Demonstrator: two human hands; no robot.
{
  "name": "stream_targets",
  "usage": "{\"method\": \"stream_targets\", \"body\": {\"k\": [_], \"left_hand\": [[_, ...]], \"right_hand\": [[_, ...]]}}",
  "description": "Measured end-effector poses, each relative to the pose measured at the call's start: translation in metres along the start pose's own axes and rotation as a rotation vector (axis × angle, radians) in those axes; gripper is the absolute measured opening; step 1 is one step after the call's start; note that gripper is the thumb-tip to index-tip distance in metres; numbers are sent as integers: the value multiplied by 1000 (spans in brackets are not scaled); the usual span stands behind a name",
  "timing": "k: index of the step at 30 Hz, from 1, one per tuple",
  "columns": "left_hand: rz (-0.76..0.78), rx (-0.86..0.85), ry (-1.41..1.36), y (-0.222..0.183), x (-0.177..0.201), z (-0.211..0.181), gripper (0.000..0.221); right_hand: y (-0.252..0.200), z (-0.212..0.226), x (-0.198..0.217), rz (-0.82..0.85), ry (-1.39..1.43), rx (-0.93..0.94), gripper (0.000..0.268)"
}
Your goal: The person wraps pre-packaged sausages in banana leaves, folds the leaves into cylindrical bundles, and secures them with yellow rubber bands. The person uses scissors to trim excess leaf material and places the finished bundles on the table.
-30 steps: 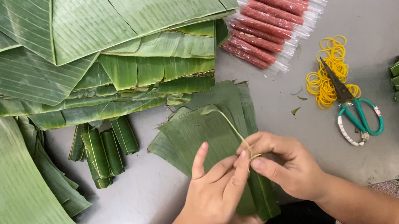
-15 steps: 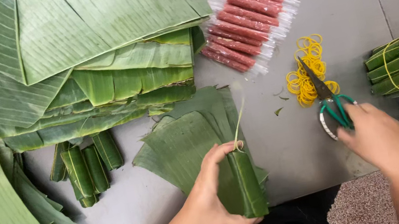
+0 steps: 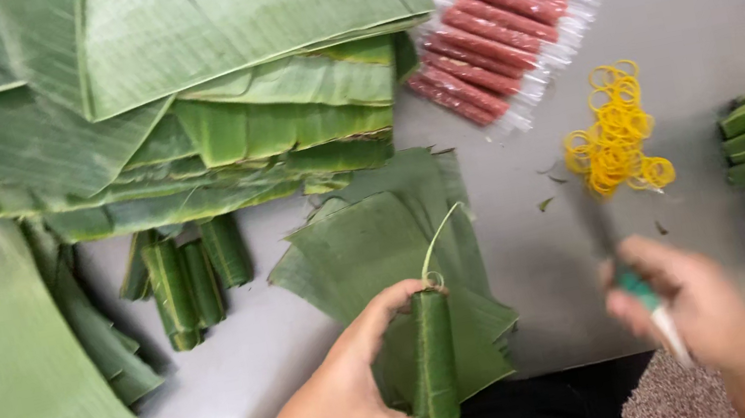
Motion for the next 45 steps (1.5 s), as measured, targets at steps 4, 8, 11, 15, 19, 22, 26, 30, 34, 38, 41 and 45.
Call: {"method": "stream_targets", "body": {"k": [4,8,11,15,19,22,26,30,34,38,41,45], "left_hand": [[-46,109,96,-44,16,-9,118],[-165,418,12,-111,19,-7,117],[-304,450,-231,-167,14,10,112],[-397,507,-579,-233,4,61,104],[-424,633,-749,-278,-9,113,96],[-408,701,-773,-285,-14,125,90],[-311,648,-719,-265,0,96,94],[-401,375,-534,-215,16,43,94],[-410,224,-430,-148,19,7,108],[-289,39,-91,-63,18,0,114],[-222,-48,15,-13,5,10,112],[-273,56,268,15,-9,18,111]], "right_hand": [[5,85,-54,353,-569,314,77],[7,160,-102,692,-732,450,79],[10,196,-132,839,-788,585,75],[15,219,-175,1023,-884,673,82],[15,227,-210,1128,-937,825,85],[16,227,-209,1159,-941,859,86],[29,211,-159,1104,-896,769,82],[39,176,-78,661,-712,768,81],[44,122,-28,275,-1087,-45,66],[31,77,-23,-296,-987,63,48],[27,50,-24,-455,-754,159,42],[42,33,-7,-692,-590,329,20]]}}
Point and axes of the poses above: each hand's wrist, its own y-axis towards the middle knuckle, its own x-axis out of the back of the hand, z = x × y, the point moved 1 cm from there along y, towards the middle knuckle, and after that the axes turned 5 degrees about -y, right-handed, at the moved point
